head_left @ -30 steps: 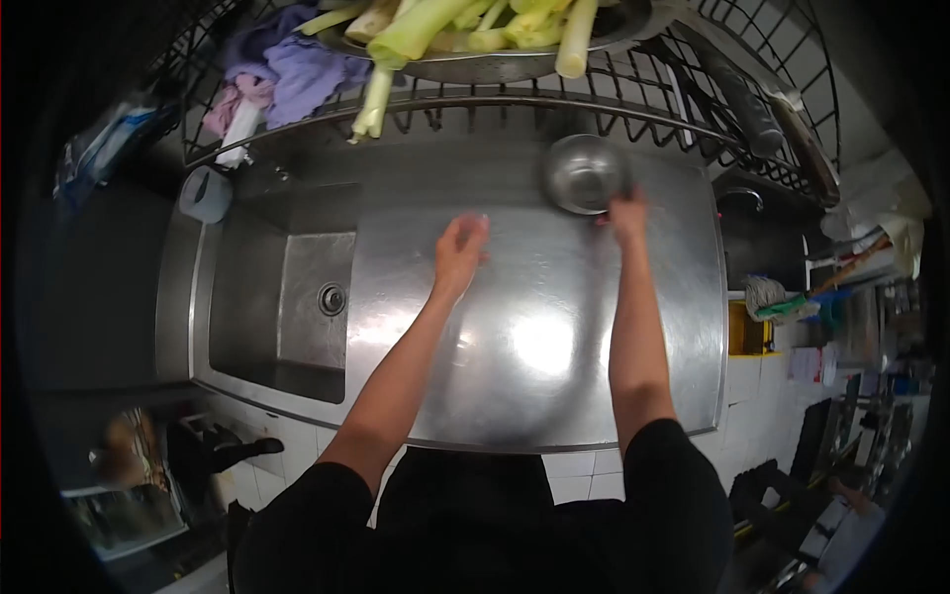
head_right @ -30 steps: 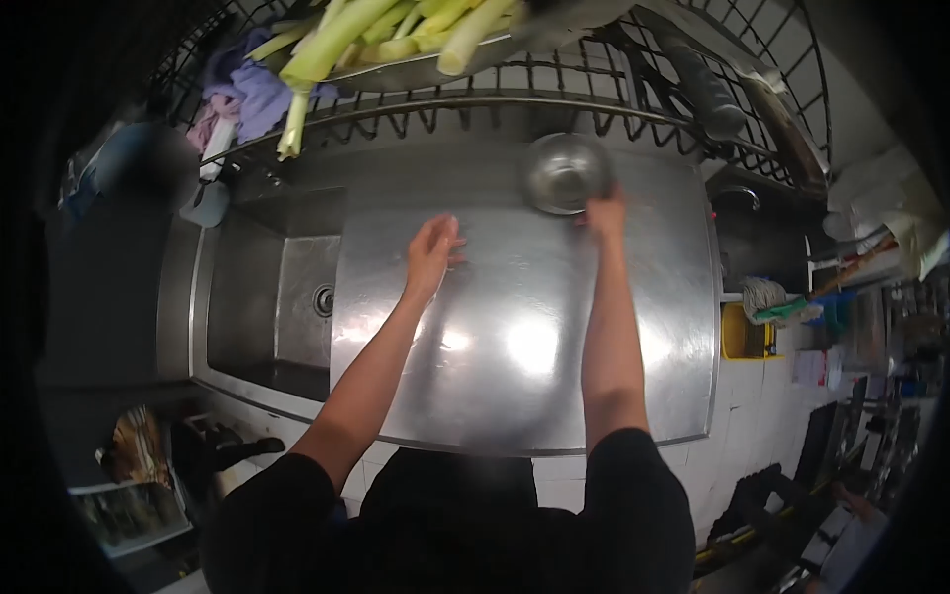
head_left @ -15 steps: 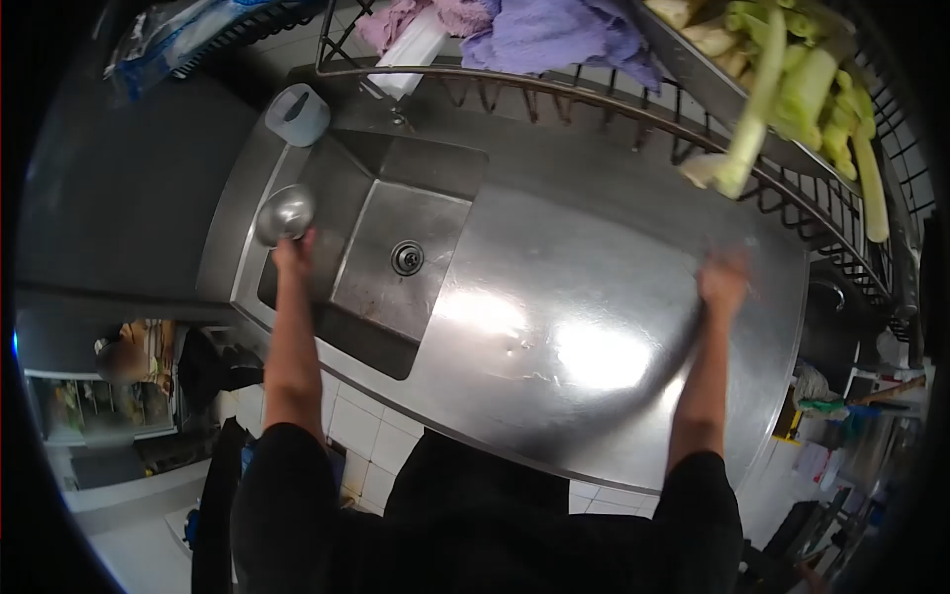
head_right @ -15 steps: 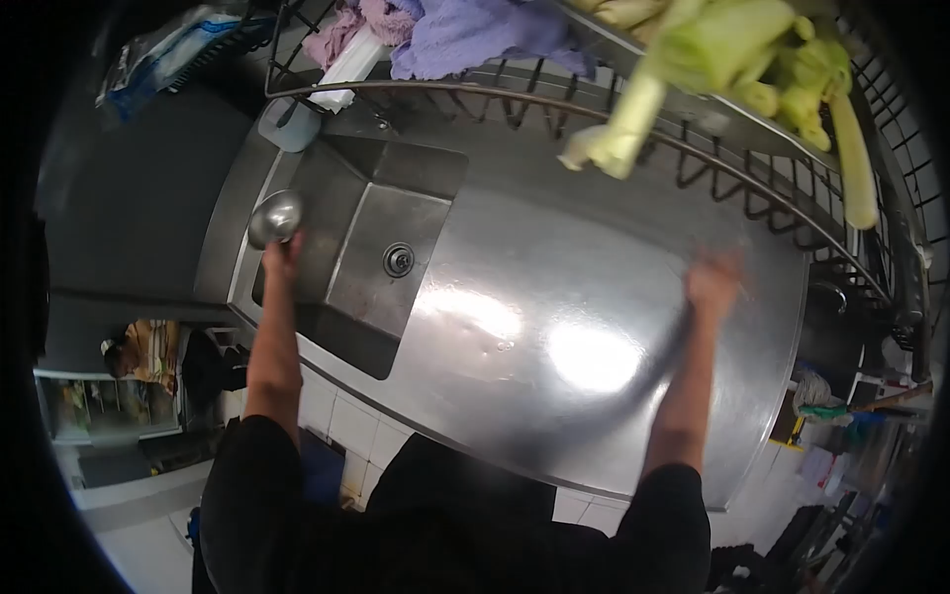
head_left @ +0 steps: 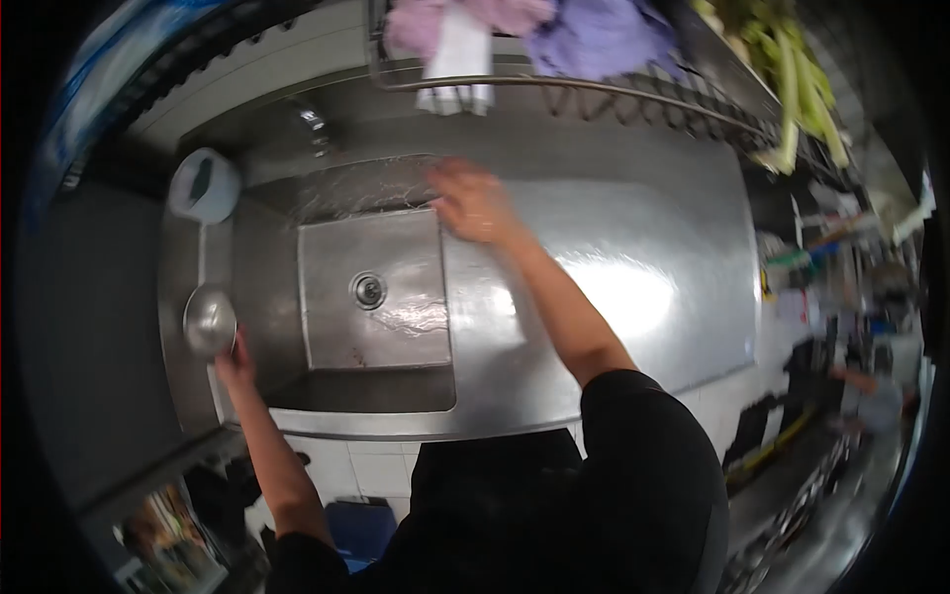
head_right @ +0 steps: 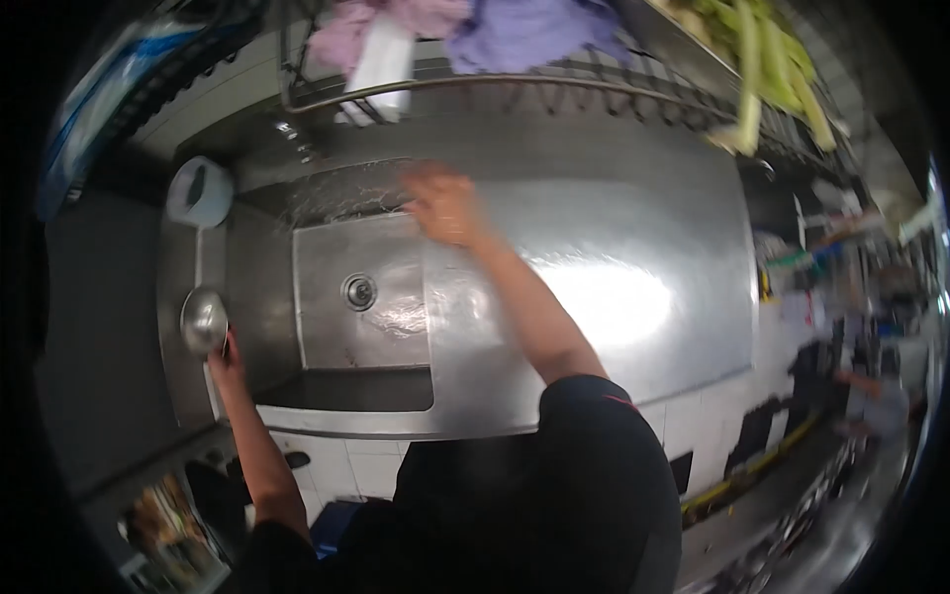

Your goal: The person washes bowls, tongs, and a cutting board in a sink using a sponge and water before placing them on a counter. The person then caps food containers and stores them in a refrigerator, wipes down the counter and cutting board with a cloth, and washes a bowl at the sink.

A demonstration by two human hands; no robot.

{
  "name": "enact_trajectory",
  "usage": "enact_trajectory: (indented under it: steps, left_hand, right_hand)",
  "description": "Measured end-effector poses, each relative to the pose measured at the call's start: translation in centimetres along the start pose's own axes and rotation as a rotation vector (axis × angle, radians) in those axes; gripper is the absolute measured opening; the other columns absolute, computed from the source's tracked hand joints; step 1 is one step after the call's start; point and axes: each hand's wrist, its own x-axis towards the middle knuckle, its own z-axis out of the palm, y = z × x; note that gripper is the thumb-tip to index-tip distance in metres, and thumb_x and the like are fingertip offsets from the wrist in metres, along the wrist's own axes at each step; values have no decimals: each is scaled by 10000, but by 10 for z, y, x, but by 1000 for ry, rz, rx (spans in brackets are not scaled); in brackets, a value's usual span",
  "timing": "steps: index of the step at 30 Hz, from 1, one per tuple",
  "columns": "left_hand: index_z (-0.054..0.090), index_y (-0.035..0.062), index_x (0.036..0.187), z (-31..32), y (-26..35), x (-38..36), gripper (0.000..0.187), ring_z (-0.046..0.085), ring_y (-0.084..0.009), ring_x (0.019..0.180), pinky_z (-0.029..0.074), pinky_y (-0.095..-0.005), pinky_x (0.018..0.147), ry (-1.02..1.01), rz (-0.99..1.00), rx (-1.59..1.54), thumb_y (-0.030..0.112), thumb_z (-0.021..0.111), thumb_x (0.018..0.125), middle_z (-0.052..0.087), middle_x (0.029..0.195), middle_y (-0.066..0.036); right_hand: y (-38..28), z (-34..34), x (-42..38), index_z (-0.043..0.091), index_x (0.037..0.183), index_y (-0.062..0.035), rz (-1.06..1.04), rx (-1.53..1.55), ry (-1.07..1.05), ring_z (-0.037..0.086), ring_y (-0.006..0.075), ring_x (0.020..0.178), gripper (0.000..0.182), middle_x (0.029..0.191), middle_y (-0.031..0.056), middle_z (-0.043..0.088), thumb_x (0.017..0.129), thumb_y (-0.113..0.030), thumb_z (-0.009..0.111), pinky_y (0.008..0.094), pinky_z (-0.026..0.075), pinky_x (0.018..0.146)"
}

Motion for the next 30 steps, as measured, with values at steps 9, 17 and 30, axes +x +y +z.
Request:
enact_trajectory:
  steps: [9, 17, 30]
  left_hand:
    - [386, -55, 1443, 64, -62, -127, 686, 422, -438, 1340, 295, -500, 1164, -116, 1298, 1824, -102, 481, 764, 464, 1419, -251]
    - [447, 11, 1370, 199, -166, -159, 479, 634, -315, 1131, 597, -383, 817, -140, 117, 879, 51, 553, 905, 557, 1301, -186]
    - [705, 87, 1146, 336, -237, 88, 275, 684, -297, 948, 514, -381, 868, -785, 232, 1099, 270, 597, 971, 725, 1031, -158]
  right_hand:
    - [128, -76, -170, 284, 1514, 67, 897, -655, 136, 184, 349, 1512, 738, 1595, 223, 282, 1011, -465, 374, 476, 137, 1234]
    - [-101, 92, 22, 376, 1503, -42, 555, 906, -515, 609, 342, 1147, 666, 1300, 208, 606, 955, -366, 572, 468, 497, 950]
    - [-88, 92, 27, 280, 1468, -42, 968, 902, 157, 650, 376, 1036, 552, 1343, 203, 500, 943, 3, 445, 444, 660, 602]
